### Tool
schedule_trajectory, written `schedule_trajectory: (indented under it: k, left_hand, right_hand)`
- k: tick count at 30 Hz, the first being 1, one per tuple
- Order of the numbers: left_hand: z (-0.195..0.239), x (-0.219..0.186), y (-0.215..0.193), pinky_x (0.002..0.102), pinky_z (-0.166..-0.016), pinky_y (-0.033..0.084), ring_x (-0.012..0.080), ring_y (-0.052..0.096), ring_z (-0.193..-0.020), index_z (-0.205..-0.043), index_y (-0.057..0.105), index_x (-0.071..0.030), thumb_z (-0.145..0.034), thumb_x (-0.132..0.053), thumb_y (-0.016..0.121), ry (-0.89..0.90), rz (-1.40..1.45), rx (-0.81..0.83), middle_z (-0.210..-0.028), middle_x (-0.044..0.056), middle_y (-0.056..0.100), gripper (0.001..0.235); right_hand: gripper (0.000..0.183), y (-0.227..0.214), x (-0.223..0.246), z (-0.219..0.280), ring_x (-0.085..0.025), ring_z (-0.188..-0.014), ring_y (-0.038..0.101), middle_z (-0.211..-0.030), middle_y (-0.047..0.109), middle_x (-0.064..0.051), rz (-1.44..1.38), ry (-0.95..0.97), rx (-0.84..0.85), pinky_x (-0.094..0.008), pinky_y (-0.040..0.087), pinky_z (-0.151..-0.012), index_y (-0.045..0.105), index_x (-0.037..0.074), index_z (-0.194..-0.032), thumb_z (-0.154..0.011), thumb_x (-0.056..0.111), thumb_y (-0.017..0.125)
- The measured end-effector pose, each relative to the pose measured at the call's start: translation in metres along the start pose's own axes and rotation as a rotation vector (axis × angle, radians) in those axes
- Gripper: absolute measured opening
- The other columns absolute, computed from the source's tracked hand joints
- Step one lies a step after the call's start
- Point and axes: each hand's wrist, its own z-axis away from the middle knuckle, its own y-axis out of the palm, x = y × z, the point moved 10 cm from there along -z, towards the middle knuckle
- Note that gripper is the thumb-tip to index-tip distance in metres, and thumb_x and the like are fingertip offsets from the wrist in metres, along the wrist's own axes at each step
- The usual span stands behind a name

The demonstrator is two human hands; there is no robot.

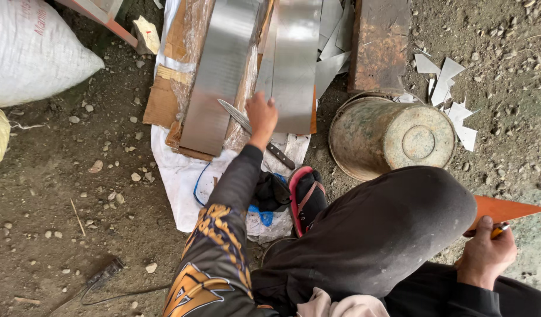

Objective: The person sits on the ground and uses a pencil and an orange triangular template to mark cut lines on several metal sheets. The person repeatedly positions the template, draws lines along its edges, and moves the marked sheets aside.

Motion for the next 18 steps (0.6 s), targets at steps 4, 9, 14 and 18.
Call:
schedule_trajectory:
  k: [4,9,14,18]
  left_hand:
    - [0.110,0.060,0.011,0.052,-0.079,0.054,0.0419,0.069,-0.087,-0.098,0.075,0.001,-0.097,-0.034,0.064,-0.533,0.175,0.439,-0.090,0.026,0.073,0.037]
    - [0.203,0.052,0.049,0.039,-0.047,0.054,0.0272,0.066,-0.044,-0.074,0.070,0.012,-0.104,-0.048,0.056,-0.777,0.440,0.776,-0.061,0.021,0.069,0.069]
    - [0.206,0.055,0.055,0.041,-0.047,0.057,0.0271,0.068,-0.046,-0.072,0.069,0.008,-0.097,-0.041,0.060,-0.905,0.421,0.686,-0.063,0.016,0.070,0.055]
    - [0.203,0.063,0.049,0.038,-0.048,0.057,0.0255,0.068,-0.047,-0.069,0.069,0.006,-0.096,-0.035,0.061,-0.900,0.380,0.623,-0.060,0.014,0.068,0.049]
  right_hand:
    - [0.025,0.003,-0.005,-0.015,-0.008,-0.065,0.059,-0.089,0.066,-0.002,-0.409,0.124,-0.096,-0.027,0.047,-0.057,0.058,0.010,-0.093,-0.118,0.009,0.057]
    - [0.016,0.049,-0.027,-0.046,-0.008,-0.076,0.063,-0.097,0.065,0.000,-0.610,0.324,0.027,-0.028,0.052,-0.067,0.060,0.008,-0.103,-0.119,0.010,0.061]
    - [0.012,0.137,-0.006,-0.057,-0.013,-0.077,0.065,-0.102,0.065,-0.004,-0.523,0.316,0.270,-0.031,0.053,-0.067,0.057,0.007,-0.112,-0.114,0.018,0.062]
    - [0.021,0.196,0.017,-0.041,-0.017,-0.077,0.066,-0.106,0.066,-0.006,-0.429,0.299,0.439,-0.034,0.054,-0.068,0.055,0.006,-0.119,-0.110,0.024,0.062]
